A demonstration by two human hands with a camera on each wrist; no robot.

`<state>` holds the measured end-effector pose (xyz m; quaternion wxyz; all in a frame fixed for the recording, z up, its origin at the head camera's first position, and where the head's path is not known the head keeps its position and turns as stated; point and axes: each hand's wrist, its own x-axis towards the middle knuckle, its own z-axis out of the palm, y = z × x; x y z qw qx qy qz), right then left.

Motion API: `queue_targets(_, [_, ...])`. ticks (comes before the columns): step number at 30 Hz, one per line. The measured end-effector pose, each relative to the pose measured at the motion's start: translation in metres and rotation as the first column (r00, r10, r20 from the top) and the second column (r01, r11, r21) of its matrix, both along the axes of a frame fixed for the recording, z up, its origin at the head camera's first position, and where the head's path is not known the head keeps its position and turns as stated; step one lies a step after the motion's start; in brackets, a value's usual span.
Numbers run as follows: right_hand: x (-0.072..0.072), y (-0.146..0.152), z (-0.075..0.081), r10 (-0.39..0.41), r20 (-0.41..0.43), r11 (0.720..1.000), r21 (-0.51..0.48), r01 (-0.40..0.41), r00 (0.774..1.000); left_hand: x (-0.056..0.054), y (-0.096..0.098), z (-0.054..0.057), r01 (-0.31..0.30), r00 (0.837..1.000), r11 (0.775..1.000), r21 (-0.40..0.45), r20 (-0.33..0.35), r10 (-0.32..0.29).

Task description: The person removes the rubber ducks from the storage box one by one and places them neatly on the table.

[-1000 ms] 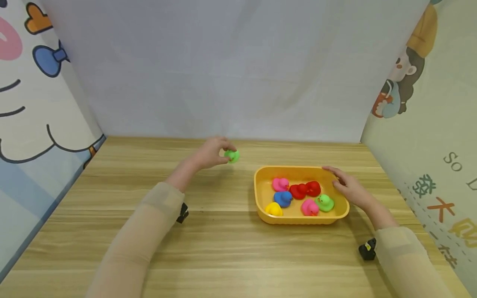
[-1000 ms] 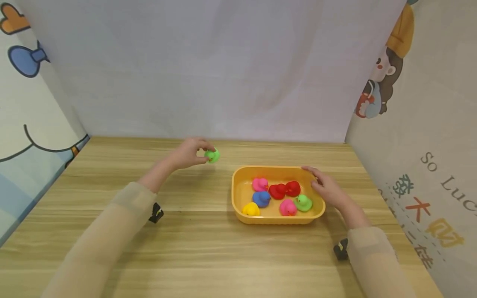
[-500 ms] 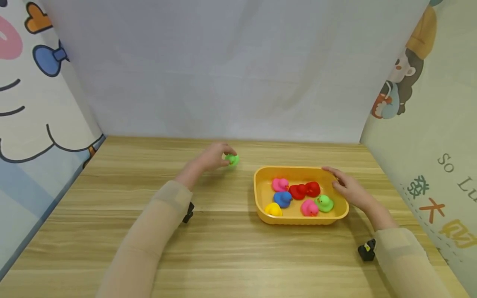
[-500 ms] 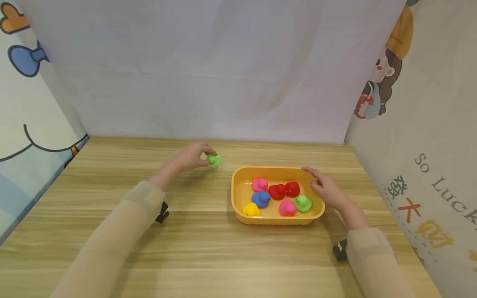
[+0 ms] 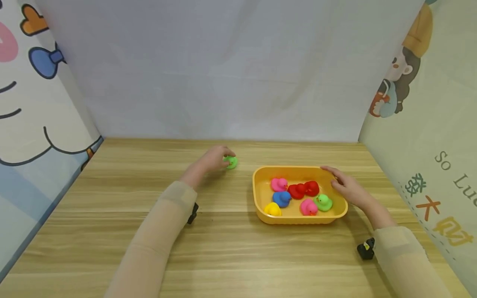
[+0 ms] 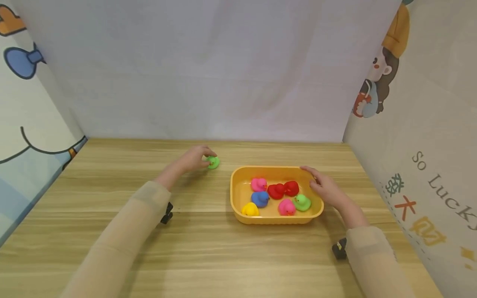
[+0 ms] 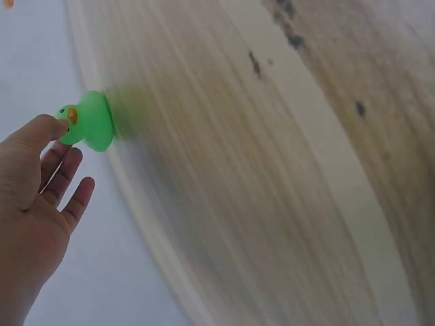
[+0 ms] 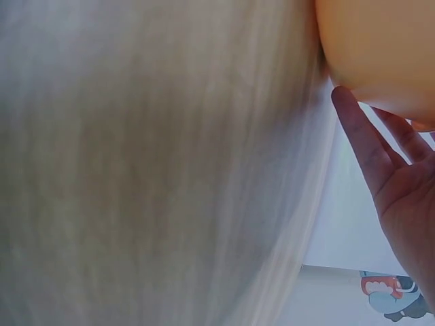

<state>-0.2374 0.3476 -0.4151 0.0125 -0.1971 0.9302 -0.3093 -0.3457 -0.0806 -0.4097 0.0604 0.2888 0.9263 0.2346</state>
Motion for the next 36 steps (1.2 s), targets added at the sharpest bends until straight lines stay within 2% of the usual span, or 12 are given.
queue_targets(4, [0.000,0.000,0.000,0.000,-0.010,1.000,-0.001,0.000,1.000,-0.001,0.001,-0.001,-0.020,1.000,1.000,-0.007,0.010,0.020])
queue_targets(9, [0.000,-0.001,0.001,0.000,-0.023,1.000,0.010,0.000,1.000,-0.001,0.001,-0.002,-0.014,1.000,1.000,-0.011,-0.015,0.014])
queue_targets(14, [0.000,-0.001,0.000,-0.001,-0.028,1.000,0.017,0.002,1.000,0.002,0.001,-0.003,-0.038,0.999,0.999,-0.002,-0.030,0.038])
queue_targets(22, [-0.001,-0.001,-0.001,-0.011,-0.025,1.000,0.028,0.012,1.000,0.008,-0.002,0.004,-0.091,0.995,0.996,0.024,-0.040,0.092])
queue_targets(29, [-0.001,-0.001,-0.001,-0.009,-0.020,1.000,0.028,0.009,1.000,0.013,-0.005,0.008,-0.094,0.994,0.994,0.047,-0.057,0.097])
queue_targets(36, [-0.001,-0.001,-0.001,-0.017,-0.007,1.000,0.022,0.017,1.000,0.020,-0.008,0.016,-0.073,0.989,0.995,0.073,-0.123,0.081])
